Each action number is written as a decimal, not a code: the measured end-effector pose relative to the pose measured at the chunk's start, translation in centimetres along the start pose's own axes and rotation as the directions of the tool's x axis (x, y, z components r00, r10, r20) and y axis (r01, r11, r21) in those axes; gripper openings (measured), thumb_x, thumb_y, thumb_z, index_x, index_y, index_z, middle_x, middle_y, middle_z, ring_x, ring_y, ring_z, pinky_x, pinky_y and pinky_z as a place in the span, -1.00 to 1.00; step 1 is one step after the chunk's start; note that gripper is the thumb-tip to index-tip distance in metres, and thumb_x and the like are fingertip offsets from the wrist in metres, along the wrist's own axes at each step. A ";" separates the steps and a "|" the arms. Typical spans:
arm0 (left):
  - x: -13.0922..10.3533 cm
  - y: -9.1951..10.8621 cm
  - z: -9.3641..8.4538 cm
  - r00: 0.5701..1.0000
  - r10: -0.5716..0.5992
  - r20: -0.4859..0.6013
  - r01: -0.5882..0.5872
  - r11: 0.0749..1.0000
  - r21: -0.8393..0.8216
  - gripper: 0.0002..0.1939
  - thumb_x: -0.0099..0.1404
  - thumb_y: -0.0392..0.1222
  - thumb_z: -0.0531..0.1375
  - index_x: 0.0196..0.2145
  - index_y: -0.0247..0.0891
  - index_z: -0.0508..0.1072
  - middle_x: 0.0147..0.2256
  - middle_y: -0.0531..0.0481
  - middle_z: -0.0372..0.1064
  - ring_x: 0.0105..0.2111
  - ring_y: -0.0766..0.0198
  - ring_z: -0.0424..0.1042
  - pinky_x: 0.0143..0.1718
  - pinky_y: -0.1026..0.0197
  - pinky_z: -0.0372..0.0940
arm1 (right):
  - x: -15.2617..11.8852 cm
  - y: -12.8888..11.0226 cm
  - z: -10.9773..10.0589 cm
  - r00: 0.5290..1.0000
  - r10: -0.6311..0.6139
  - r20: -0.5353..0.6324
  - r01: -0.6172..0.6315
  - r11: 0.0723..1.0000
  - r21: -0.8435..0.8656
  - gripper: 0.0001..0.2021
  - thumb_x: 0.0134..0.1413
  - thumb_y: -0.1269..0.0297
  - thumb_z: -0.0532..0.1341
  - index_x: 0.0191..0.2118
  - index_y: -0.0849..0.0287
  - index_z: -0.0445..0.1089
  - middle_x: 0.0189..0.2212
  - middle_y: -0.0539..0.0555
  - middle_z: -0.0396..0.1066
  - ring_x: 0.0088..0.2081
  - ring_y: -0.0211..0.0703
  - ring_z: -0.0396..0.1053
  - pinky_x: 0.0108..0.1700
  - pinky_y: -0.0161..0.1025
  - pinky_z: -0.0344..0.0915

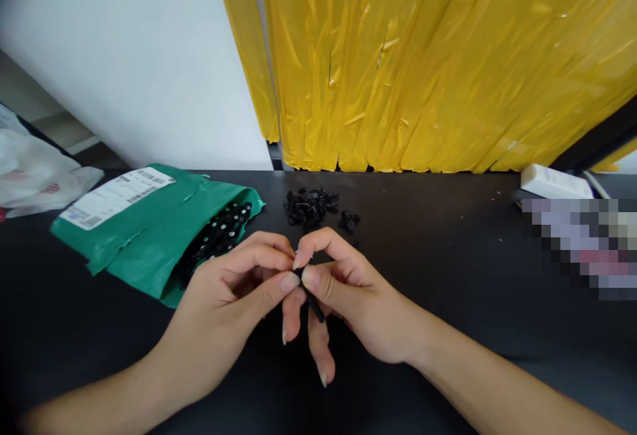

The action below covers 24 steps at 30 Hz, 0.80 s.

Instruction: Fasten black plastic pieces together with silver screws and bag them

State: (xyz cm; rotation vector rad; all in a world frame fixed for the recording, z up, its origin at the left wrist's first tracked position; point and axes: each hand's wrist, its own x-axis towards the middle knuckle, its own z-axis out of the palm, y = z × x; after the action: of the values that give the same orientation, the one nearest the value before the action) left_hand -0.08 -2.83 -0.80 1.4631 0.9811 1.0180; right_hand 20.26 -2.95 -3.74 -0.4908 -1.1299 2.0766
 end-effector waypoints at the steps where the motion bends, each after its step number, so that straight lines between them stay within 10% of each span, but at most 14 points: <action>1: 0.0 0.0 0.1 1.000 -0.019 -0.003 0.019 0.999 -0.028 -0.90 0.40 -0.20 0.44 -0.31 -0.20 0.68 -0.12 0.00 0.51 -0.19 0.34 0.53 -0.16 0.33 0.41 | -0.1 0.0 0.0 1.000 0.004 -0.008 -0.004 1.000 -0.016 -0.69 0.53 -0.04 0.26 -0.05 -0.01 0.16 -0.32 -0.10 0.65 -0.61 -0.33 0.57 -0.59 -0.54 0.28; 9: 0.2 0.2 0.2 0.994 -0.058 0.088 0.080 0.958 -0.276 -0.89 0.29 -0.17 0.55 -0.25 -0.17 0.74 -0.09 0.03 0.48 -0.42 0.47 0.41 -0.30 0.29 0.37 | -0.5 -0.6 0.3 1.000 -0.005 -0.025 0.004 0.998 -0.057 -0.68 0.50 -0.05 0.28 -0.06 -0.01 0.18 -0.35 -0.11 0.64 -0.61 -0.34 0.56 -0.57 -0.53 0.34; 24: -0.1 0.3 -0.1 0.997 0.072 -0.019 -0.073 0.996 -0.044 -0.86 0.40 -0.24 0.45 -0.36 -0.18 0.68 -0.22 0.01 0.57 -0.17 0.31 0.52 -0.11 0.32 0.41 | 0.0 -0.3 0.9 1.000 -0.023 0.008 0.023 1.000 -0.017 -0.71 0.53 -0.02 0.26 -0.05 0.00 0.18 -0.30 -0.10 0.66 -0.58 -0.36 0.58 -0.53 -0.53 0.38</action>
State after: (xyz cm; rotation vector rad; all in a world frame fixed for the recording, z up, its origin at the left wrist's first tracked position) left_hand -0.15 -2.99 -0.47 1.4645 0.9173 1.0999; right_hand 19.82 -3.37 -3.03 -0.4764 -1.1539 2.0525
